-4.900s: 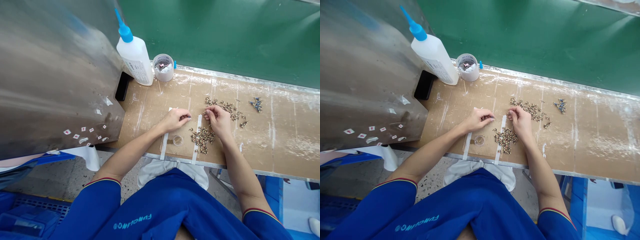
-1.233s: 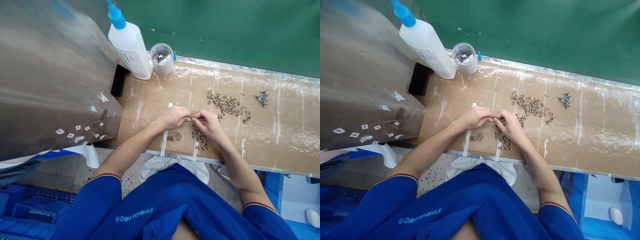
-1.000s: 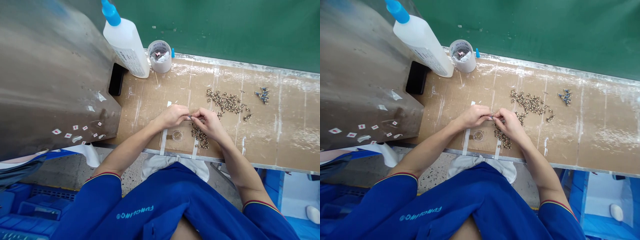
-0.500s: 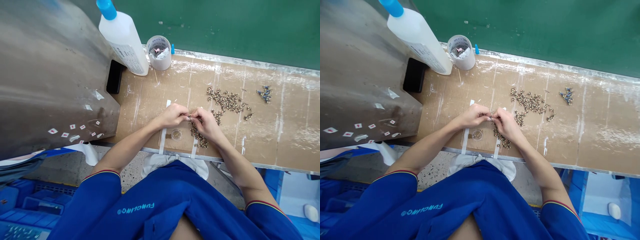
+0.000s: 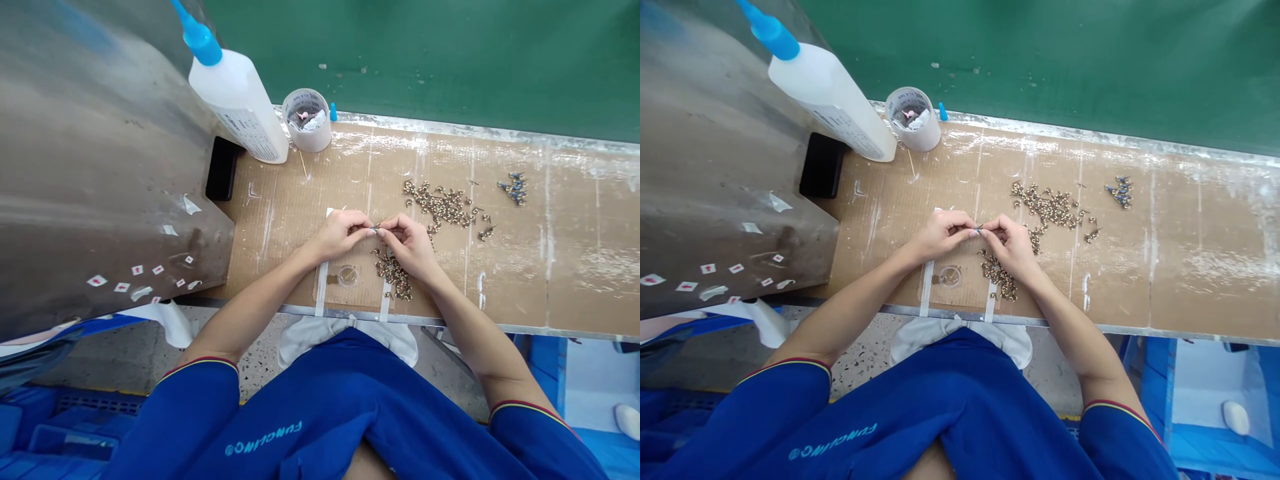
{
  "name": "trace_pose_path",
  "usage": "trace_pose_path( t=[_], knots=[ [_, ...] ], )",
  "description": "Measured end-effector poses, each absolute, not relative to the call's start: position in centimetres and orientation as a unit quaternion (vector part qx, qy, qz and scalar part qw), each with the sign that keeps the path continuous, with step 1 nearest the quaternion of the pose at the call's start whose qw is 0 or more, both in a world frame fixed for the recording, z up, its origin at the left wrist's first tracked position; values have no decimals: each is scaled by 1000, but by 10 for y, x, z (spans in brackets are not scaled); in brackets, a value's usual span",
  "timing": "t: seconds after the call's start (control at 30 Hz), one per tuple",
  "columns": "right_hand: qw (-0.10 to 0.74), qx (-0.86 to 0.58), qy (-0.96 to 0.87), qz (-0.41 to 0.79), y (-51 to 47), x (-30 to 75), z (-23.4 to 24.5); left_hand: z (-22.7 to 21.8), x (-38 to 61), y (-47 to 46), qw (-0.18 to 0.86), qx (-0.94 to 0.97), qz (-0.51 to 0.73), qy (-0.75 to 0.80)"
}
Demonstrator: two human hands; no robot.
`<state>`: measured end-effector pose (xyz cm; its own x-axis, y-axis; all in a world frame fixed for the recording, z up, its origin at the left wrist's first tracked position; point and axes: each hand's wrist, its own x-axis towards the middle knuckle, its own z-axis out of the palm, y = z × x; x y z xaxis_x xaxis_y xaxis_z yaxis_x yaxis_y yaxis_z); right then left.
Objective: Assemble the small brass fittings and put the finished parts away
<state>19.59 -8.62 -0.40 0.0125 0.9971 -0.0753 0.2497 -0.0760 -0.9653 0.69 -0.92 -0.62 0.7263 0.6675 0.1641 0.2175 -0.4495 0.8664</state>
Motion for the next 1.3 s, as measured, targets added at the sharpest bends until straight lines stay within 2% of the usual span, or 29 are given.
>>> trace_pose_path(
  t=[0.37,0.53,0.77,0.97,1.3],
  knots=[
    [387,-558,-592,434,-82,199,-14,-9,14,-13,473,797,213,309],
    [388,-565,-536,493,-76,197,-6,-5,13,-12,490,774,209,342],
    [405,-532,-490,559,-74,202,-2,-1,7,-8,510,775,215,304],
    [423,-535,-475,557,-74,200,-3,-1,9,-8,484,787,212,319],
    [379,-553,-546,503,-77,200,-8,-7,11,-13,444,812,194,325]
  ],
)
